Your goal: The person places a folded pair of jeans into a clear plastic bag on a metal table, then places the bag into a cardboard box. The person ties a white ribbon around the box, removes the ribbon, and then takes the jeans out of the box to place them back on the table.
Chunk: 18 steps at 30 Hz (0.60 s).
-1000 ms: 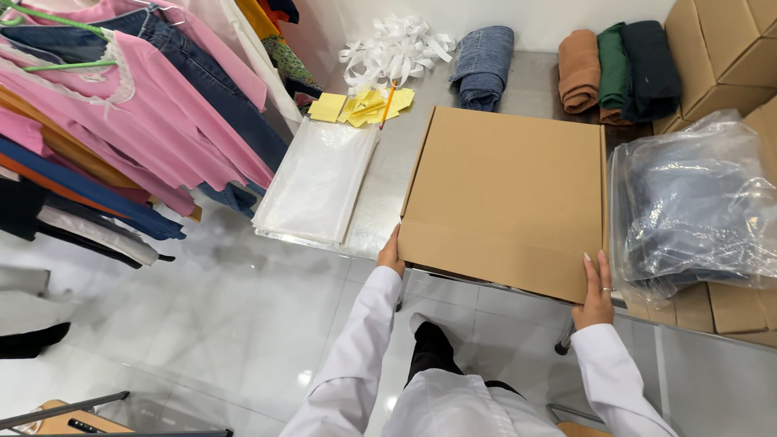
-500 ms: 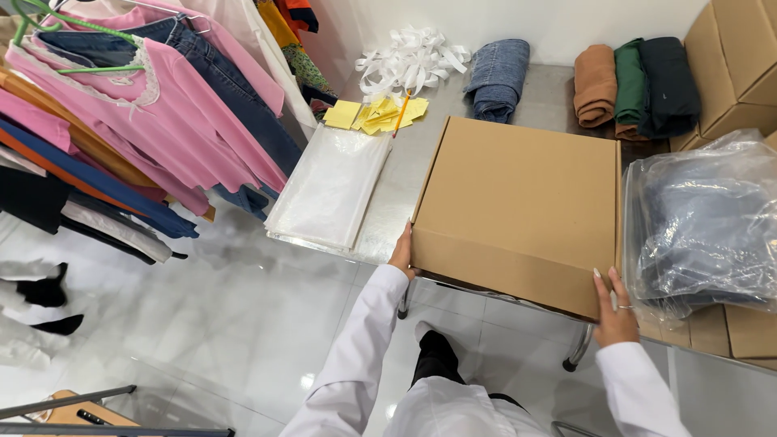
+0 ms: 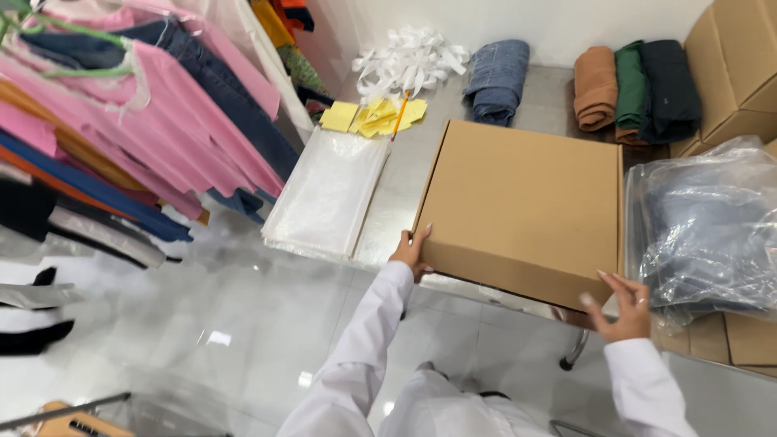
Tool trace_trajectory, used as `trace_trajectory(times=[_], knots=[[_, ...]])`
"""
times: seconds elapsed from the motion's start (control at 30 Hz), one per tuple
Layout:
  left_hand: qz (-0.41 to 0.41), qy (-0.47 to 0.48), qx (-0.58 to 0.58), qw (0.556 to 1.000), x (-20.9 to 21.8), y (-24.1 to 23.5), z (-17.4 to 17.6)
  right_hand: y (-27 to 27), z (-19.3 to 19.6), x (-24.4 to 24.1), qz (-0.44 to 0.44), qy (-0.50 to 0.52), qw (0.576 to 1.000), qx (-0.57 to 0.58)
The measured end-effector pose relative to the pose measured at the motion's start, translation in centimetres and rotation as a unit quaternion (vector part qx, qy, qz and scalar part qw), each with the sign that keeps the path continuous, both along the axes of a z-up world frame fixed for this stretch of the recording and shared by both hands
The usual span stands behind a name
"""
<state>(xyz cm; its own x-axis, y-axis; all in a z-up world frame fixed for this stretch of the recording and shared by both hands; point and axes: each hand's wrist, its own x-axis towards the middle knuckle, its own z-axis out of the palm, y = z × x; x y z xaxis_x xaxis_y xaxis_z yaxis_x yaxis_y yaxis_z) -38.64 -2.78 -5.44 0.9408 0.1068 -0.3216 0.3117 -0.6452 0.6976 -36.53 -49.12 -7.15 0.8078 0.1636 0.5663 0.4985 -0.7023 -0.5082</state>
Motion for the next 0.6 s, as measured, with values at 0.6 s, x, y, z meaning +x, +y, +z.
trace_trajectory(times=[0.6], knots=[[0.172,-0.104,-0.295,0.934,2.5,0.3,-5.5,2.6,0.0,2.8,-0.192,0.279,0.816,0.469]])
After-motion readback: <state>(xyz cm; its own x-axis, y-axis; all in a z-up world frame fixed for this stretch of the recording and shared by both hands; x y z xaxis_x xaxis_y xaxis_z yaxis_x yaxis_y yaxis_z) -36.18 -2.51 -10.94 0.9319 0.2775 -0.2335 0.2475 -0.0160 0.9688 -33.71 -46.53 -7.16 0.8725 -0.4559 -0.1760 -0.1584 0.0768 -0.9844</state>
